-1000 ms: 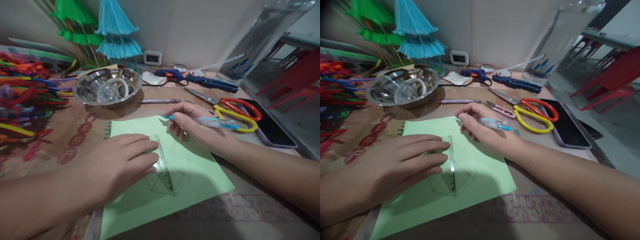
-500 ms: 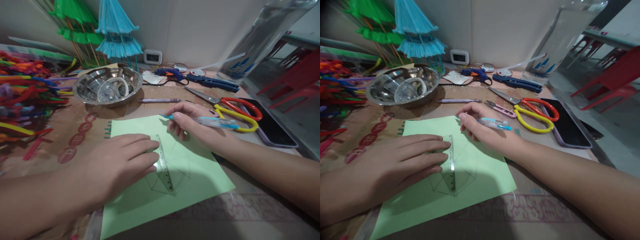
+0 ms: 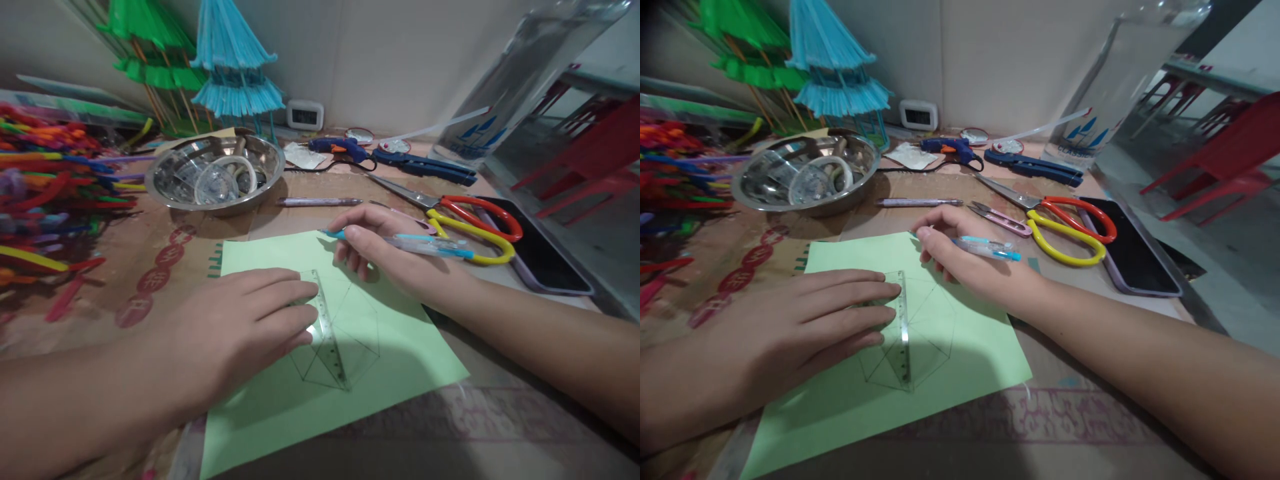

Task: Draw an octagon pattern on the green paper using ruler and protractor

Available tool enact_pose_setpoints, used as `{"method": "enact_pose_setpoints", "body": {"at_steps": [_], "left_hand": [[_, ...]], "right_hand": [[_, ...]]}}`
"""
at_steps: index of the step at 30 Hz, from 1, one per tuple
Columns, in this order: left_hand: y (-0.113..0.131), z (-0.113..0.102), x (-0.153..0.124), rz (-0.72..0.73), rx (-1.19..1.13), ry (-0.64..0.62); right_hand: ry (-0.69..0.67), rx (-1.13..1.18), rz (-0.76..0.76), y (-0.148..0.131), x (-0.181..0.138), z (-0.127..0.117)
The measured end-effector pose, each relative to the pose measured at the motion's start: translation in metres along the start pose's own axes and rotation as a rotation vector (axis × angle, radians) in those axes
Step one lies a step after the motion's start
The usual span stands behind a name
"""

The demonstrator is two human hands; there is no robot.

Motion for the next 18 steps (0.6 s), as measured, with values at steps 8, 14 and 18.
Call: {"method": "enact_pose_setpoints", "body": {"at_steps": [8, 14, 18], "left_hand": [[0.0005, -0.0013, 0.0008, 0.007, 0.017, 0.013], [0.0015, -0.0018, 0.0036, 0.012, 0.013, -0.005], [0.0016, -0.0023, 0.0034, 0.004, 0.008, 0.005]], "right_hand": [[-0.006, -0.005, -0.012, -0.0012, 0.0006, 0.0009], [-0.009, -0.01, -0.008, -0.0034, 0.0001, 0.0007], [-0.006, -0.016, 0.0, -0.0029, 0.0002, 0.0004]]}}
Point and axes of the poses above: each hand's wrist, its own x-axis towards the middle knuckle, its own z-axis out of the palm, y = z × x, the point moved 1 cm from there along x, towards the middle knuckle, and after that the axes turned 4 degrees about -z, right-handed, at the moved point
